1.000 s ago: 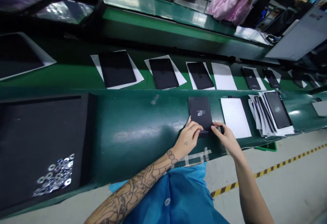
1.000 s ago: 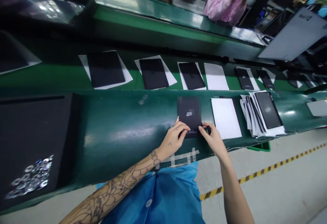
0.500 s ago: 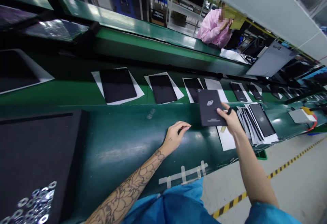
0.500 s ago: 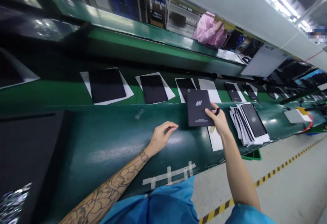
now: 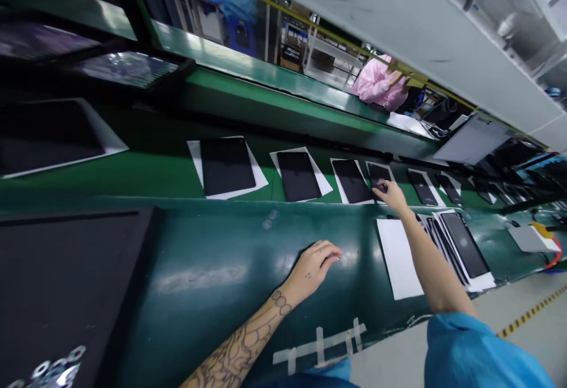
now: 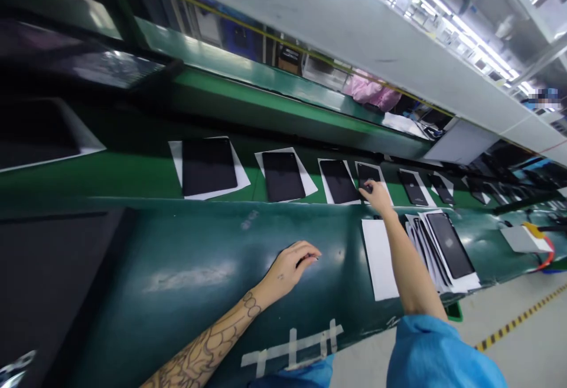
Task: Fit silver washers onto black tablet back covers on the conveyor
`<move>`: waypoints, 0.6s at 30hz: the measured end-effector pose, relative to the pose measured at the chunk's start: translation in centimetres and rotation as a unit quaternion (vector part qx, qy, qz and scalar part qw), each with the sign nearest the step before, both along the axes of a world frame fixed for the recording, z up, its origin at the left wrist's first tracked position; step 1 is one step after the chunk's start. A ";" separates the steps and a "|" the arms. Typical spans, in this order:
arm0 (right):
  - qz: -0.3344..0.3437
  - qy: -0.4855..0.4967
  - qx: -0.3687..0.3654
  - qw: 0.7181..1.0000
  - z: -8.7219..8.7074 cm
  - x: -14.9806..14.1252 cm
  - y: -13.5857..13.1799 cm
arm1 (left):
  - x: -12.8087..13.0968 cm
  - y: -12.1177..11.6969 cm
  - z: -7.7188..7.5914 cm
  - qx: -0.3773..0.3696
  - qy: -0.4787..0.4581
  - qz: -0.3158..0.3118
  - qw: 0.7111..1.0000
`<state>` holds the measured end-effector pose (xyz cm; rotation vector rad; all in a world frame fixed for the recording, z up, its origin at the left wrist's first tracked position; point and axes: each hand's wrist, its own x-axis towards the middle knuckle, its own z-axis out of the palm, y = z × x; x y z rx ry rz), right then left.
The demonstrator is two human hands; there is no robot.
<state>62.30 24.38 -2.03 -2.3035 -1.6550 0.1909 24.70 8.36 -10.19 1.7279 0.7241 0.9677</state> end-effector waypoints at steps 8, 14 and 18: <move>0.035 -0.014 -0.066 0.997 -4.5 -6.6 4.0 | -0.1 0.0 0.3 0.025 0.016 -0.018 0.999; 0.056 -0.017 -0.049 0.997 -4.0 -10.7 5.6 | 0.0 0.0 0.3 0.042 0.023 -0.017 0.999; 0.074 -0.010 0.012 0.997 -0.8 -11.8 6.3 | -0.2 0.1 0.1 0.043 0.021 -0.014 0.999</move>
